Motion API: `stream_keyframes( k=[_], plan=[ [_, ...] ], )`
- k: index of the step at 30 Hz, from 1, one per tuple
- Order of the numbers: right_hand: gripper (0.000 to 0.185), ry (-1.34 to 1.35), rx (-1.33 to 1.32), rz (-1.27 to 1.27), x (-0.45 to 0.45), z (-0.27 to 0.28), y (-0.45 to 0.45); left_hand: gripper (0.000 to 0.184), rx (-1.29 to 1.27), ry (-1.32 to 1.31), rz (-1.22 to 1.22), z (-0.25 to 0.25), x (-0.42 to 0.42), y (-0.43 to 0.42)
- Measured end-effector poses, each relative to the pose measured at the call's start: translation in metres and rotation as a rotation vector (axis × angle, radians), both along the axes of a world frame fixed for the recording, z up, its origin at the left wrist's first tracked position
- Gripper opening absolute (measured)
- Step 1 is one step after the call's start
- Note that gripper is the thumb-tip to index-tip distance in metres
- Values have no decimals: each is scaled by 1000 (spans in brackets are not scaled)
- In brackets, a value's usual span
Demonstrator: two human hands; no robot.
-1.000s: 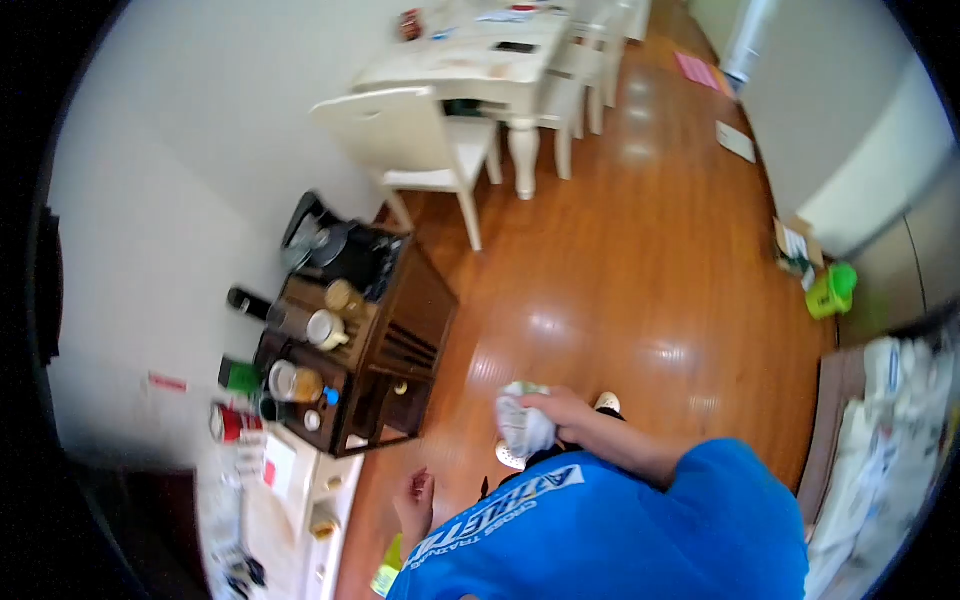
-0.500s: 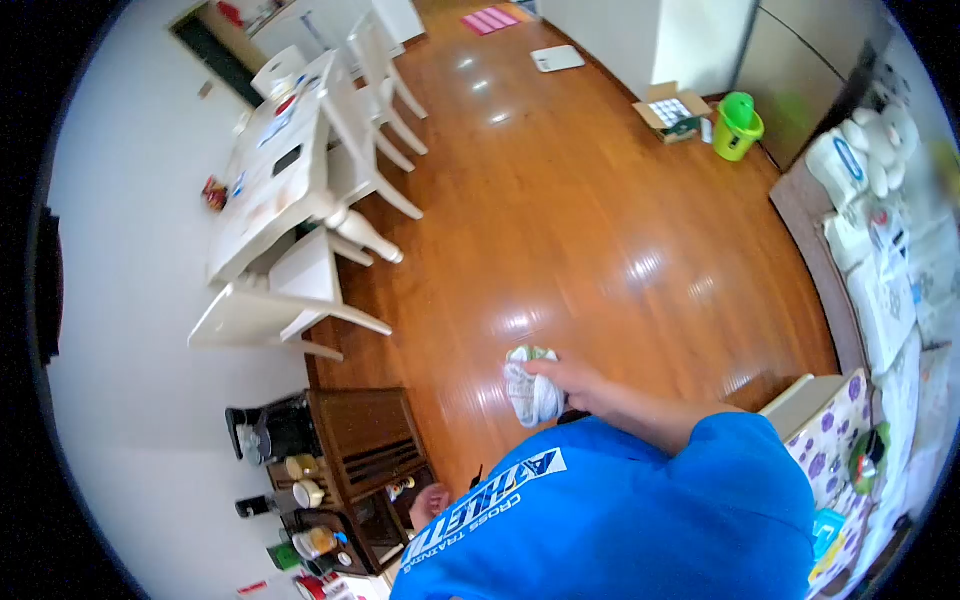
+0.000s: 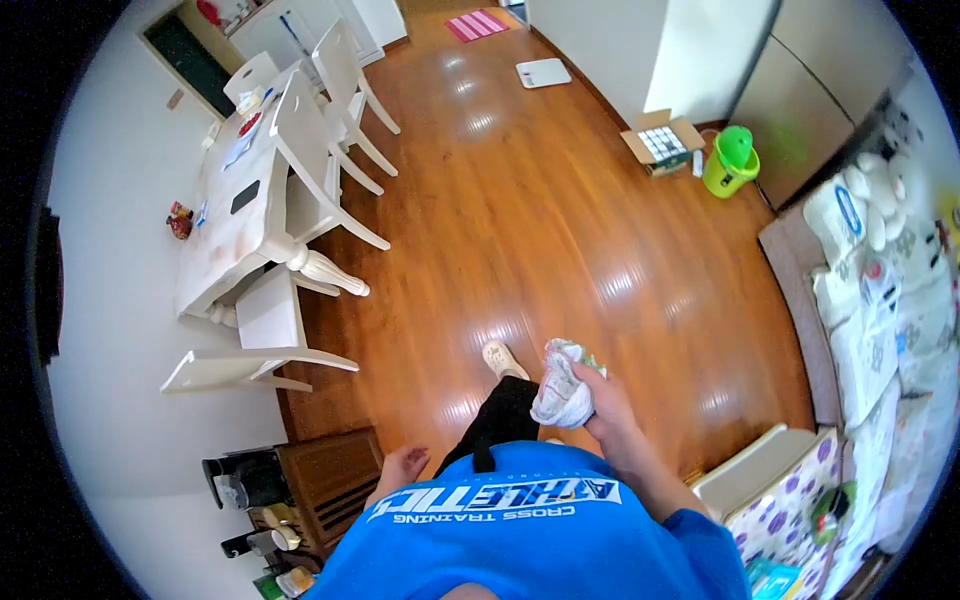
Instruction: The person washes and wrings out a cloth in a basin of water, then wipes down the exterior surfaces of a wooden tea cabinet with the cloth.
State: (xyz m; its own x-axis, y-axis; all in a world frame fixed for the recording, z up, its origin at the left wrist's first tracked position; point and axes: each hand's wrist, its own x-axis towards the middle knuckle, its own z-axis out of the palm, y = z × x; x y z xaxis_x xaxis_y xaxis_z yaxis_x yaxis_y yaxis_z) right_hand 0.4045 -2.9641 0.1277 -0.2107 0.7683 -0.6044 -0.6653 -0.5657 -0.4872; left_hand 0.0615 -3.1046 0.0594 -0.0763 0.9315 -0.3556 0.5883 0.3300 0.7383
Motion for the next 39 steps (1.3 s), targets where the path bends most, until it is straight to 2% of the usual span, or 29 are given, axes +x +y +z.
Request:
stream_keyframes(
  k=[2, 4, 5, 7, 8, 10, 11, 13, 14, 15, 16, 17, 18, 20, 21, 23, 24, 26, 28, 30, 32, 34, 37, 39],
  plan=[
    [32, 14, -14, -16, -14, 7, 39, 24, -50, -69, -5, -8, 0, 57],
    [32, 9, -12, 34, -32, 2, 82, 34, 5, -413, 34, 2, 11, 132],
    [33, 20, -19, 74, -41, 2, 105, 34, 18, -432, 46, 9, 15, 169],
    [33, -4, -31, 146, -55, -3, 147, 39, 7, -781, -69, 29, 32, 236],
    [33, 6, -53, 194, -63, -3, 165, 39, 18, -799, -51, 47, 40, 266],
    [32, 24, -53, 237, -74, 18, 202, 38, 23, -780, -356, 81, 53, 324],
    [31, -54, -20, 244, -78, 27, 220, 38, 24, -774, -349, 83, 56, 347],
    [32, -180, -9, 176, -76, 24, 257, 42, -14, -517, -570, 80, 62, 398],
    [33, -117, 13, 148, -66, 18, 272, 42, 93, -438, -670, 82, 66, 425],
    [34, -55, 37, 119, -53, 11, 287, 40, 92, -388, -749, 82, 68, 451],
    [35, -157, 5, 90, -41, 14, 302, 38, 95, -336, -827, 82, 70, 477],
    [36, -93, -96, 58, -25, 11, 317, 34, 168, -337, -798, 71, 72, 496],
    [36, -104, -64, -16, -12, 3, 331, 31, 115, -369, -764, 71, 72, 518],
    [37, -93, -128, -122, 13, -8, 366, 29, 203, -365, -680, 52, 69, 558],
    [37, -82, -134, -114, 22, -12, 386, 29, 195, -354, -672, 47, 65, 576],
    [39, -79, -9, -123, 36, -17, 439, 31, 119, -176, -647, 48, 48, 617],
    [39, -64, -14, -111, 42, -20, 472, 31, 110, -161, -635, 52, 43, 636],
    [39, -78, -27, -81, 41, -24, 534, 31, 103, -278, -458, 65, 32, 659],
    [36, -70, -7, -73, 5, 7, 610, 31, 24, -305, -389, 100, 32, 701],
    [36, -155, 67, 4, -35, 24, 677, 31, 161, -306, -338, 115, 23, 740],
    [35, 53, 89, 157, -85, 53, 733, 32, 197, -313, -211, 115, 13, 773],
    [34, 105, 169, 333, -128, 60, 779, 32, 233, -312, -80, 110, -2, 800],
    [33, 91, 245, 590, -179, 66, 845, 28, 205, -277, 33, 101, -37, 840],
    [33, 50, 216, 566, -200, 49, 889, 26, 168, -271, 92, 88, -69, 866]
  ],
)
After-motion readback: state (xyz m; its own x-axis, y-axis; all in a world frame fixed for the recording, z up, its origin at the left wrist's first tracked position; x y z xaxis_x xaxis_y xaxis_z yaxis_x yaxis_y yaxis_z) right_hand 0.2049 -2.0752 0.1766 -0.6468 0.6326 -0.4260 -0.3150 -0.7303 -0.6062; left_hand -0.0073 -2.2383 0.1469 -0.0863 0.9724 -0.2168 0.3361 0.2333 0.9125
